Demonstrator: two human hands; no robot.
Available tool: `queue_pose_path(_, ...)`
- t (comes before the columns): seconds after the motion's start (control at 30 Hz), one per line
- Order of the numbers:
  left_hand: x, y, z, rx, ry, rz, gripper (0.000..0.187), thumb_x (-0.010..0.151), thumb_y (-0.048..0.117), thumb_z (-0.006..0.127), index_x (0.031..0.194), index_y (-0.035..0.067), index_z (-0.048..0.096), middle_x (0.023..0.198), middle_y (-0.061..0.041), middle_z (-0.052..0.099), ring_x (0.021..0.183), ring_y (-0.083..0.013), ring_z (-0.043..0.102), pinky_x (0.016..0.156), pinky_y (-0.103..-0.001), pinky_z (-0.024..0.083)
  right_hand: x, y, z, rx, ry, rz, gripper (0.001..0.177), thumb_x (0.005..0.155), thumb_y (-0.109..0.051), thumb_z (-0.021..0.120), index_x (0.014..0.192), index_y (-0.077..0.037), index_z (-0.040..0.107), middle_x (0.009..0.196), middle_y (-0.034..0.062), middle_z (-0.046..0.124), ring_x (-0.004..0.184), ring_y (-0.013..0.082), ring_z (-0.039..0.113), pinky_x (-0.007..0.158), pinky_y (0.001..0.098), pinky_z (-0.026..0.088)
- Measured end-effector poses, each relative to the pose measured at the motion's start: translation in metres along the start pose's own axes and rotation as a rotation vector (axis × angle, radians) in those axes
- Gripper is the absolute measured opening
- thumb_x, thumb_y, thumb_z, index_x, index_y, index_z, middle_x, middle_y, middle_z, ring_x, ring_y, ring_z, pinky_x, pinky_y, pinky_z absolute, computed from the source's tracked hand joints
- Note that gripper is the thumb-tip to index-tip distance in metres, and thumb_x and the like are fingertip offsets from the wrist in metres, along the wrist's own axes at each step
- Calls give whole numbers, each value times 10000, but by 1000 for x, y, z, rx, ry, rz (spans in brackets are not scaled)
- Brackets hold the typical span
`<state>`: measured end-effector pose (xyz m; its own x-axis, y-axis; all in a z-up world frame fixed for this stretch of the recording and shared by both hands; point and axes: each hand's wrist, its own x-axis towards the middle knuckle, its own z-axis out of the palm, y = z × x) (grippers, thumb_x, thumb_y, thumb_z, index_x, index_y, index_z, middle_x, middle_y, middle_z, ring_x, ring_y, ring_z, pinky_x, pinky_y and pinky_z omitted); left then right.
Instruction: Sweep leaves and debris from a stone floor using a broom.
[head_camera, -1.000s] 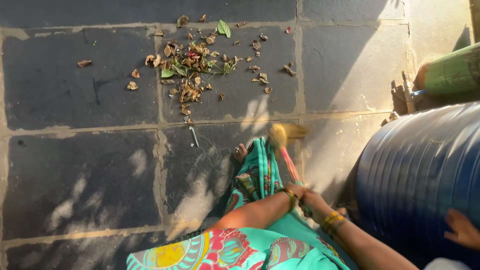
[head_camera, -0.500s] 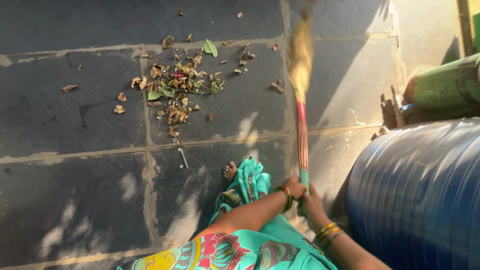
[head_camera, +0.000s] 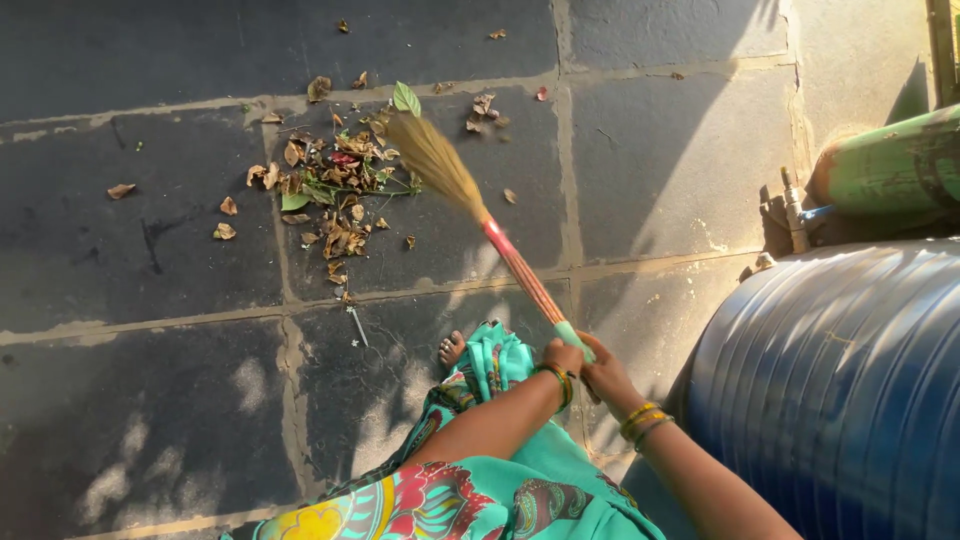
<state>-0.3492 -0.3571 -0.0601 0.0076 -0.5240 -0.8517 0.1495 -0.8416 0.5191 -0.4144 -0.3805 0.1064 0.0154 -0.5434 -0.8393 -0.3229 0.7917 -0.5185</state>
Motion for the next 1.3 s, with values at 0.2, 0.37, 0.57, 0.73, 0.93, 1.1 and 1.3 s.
queue_pose_path(0.2,-89,59,16,76,-306,-121,350,809,51,545,1151,13,612,972,-191,680,853,-301,689,709,-430,556,-80,-23,-13,234,143,185,659,884,-61,594,1463,-351,472,683,37,582,486,150,525,450,320,468)
queue_pose_path(0.37,-68,48,31,1,-461,-6,350,802,100,558,1086,-10,728,964,-194,728,803,-276,682,662,-396,531,-50,22,-45,340,178,299,484,901,-121,522,1324,-357,520,669,2,493,479,131,430,426,305,351)
queue_pose_path(0.57,21,35,-4,-70,-79,116,290,789,128,639,992,-51,743,927,-202,751,797,-287,697,653,-418,542,50,7,-28,-24,-88,231,128,957,-230,565,922,-122,625,629,-9,512,477,109,436,404,297,291)
queue_pose_path(0.73,111,58,16,-71,116,184,276,780,147,693,929,-78,753,901,-207,766,793,-294,707,648,-433,549,74,-112,-39,-138,-120,24,320,946,-218,555,1243,-137,641,581,35,519,417,141,437,374,322,324)
queue_pose_path(0.93,74,76,155,202,71,208,457,749,105,667,1184,0,576,980,-232,708,873,-363,698,766,-490,568,54,-62,-160,51,9,-223,645,897,-104,626,1514,-172,448,662,-23,594,449,84,468,395,277,377)
queue_pose_path(1.1,14,60,281,400,-530,-47,384,819,165,671,1148,-31,686,1084,-248,733,1046,-320,741,881,-422,585,13,64,-255,398,325,-136,524,966,-165,601,1485,-220,545,671,-52,533,508,63,411,417,254,298)
queue_pose_path(1.3,40,65,281,127,-367,-22,433,762,142,693,1173,14,643,980,-203,689,909,-318,694,762,-436,554,52,95,-317,452,452,337,248,1007,-322,597,1108,-97,629,618,-4,518,476,134,463,406,316,323)
